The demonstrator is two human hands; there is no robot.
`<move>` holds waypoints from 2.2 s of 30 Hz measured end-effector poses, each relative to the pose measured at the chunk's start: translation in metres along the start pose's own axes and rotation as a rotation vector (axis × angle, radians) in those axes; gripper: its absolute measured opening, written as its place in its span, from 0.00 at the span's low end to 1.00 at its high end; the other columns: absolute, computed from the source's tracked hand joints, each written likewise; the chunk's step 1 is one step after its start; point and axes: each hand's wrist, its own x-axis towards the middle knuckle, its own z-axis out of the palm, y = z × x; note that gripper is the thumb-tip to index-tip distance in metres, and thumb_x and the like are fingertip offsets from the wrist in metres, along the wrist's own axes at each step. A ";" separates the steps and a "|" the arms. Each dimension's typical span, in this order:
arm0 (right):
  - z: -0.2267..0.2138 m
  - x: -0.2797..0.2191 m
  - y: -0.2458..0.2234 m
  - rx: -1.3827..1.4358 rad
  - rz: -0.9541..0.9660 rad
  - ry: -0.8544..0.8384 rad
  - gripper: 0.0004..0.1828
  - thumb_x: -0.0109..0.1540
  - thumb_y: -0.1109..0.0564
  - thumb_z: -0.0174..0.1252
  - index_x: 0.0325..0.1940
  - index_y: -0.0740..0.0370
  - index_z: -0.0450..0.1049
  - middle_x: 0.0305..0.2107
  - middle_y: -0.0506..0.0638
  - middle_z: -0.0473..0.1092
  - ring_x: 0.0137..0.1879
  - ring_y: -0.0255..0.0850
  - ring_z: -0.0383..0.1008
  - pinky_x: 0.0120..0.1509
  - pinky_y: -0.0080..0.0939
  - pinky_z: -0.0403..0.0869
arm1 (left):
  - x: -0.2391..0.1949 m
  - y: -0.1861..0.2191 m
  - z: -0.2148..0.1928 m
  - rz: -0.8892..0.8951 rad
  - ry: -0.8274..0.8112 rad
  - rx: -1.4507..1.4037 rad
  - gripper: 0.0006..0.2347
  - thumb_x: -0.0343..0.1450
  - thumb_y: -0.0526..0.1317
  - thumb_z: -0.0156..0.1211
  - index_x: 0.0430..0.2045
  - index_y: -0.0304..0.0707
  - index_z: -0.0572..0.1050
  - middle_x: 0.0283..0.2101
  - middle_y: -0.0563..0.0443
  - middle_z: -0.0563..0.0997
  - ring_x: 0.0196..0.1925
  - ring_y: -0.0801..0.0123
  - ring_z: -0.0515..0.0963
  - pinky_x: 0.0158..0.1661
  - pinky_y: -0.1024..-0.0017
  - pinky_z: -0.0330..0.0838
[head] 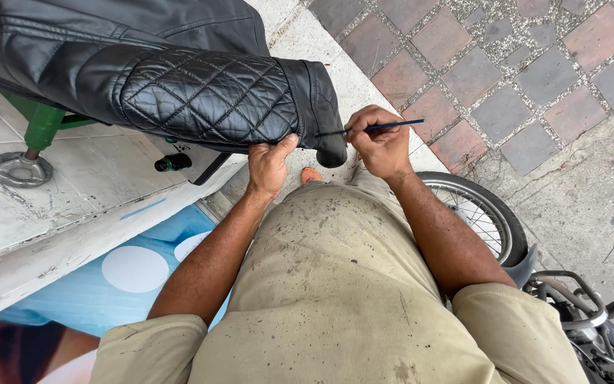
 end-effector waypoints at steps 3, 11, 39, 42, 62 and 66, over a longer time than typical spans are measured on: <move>0.007 0.000 -0.009 0.012 0.022 -0.025 0.10 0.55 0.78 0.64 0.28 0.70 0.73 0.29 0.65 0.74 0.31 0.44 0.78 0.36 0.41 0.77 | 0.002 -0.037 -0.014 -0.064 -0.010 -0.126 0.15 0.67 0.28 0.67 0.48 0.38 0.80 0.46 0.50 0.83 0.52 0.71 0.78 0.55 0.62 0.76; -0.001 0.006 -0.002 0.078 0.093 -0.047 0.10 0.53 0.78 0.63 0.27 0.70 0.72 0.28 0.66 0.74 0.29 0.44 0.77 0.36 0.40 0.77 | -0.011 -0.034 -0.013 -0.255 0.051 -0.315 0.15 0.67 0.26 0.66 0.47 0.41 0.79 0.44 0.53 0.84 0.48 0.70 0.83 0.54 0.65 0.79; -0.003 0.034 0.004 0.182 0.097 -0.127 0.08 0.58 0.78 0.60 0.31 0.71 0.72 0.30 0.67 0.74 0.33 0.46 0.77 0.38 0.41 0.77 | -0.011 -0.043 -0.005 -0.262 0.107 -0.420 0.14 0.67 0.25 0.64 0.47 0.34 0.80 0.44 0.45 0.84 0.50 0.59 0.83 0.55 0.54 0.79; 0.002 0.028 -0.016 0.280 0.186 -0.216 0.10 0.52 0.78 0.60 0.28 0.69 0.71 0.25 0.64 0.72 0.29 0.47 0.75 0.37 0.44 0.77 | -0.010 -0.029 -0.001 -0.218 0.070 -0.304 0.14 0.69 0.27 0.65 0.48 0.36 0.80 0.45 0.47 0.85 0.51 0.64 0.83 0.54 0.57 0.80; -0.023 0.003 0.035 -0.902 0.323 -0.452 0.08 0.56 0.57 0.65 0.40 0.49 0.79 0.30 0.51 0.77 0.42 0.58 0.80 0.45 0.56 0.75 | 0.012 -0.056 -0.013 -0.016 -0.113 0.079 0.18 0.72 0.41 0.71 0.53 0.45 0.72 0.49 0.53 0.81 0.55 0.70 0.78 0.55 0.61 0.75; -0.029 0.017 0.031 -0.857 0.595 -0.606 0.08 0.57 0.56 0.66 0.40 0.49 0.81 0.29 0.50 0.78 0.42 0.55 0.80 0.48 0.53 0.74 | 0.014 -0.080 -0.008 0.038 -0.082 -0.104 0.30 0.72 0.39 0.73 0.65 0.52 0.57 0.63 0.52 0.69 0.67 0.58 0.69 0.63 0.49 0.69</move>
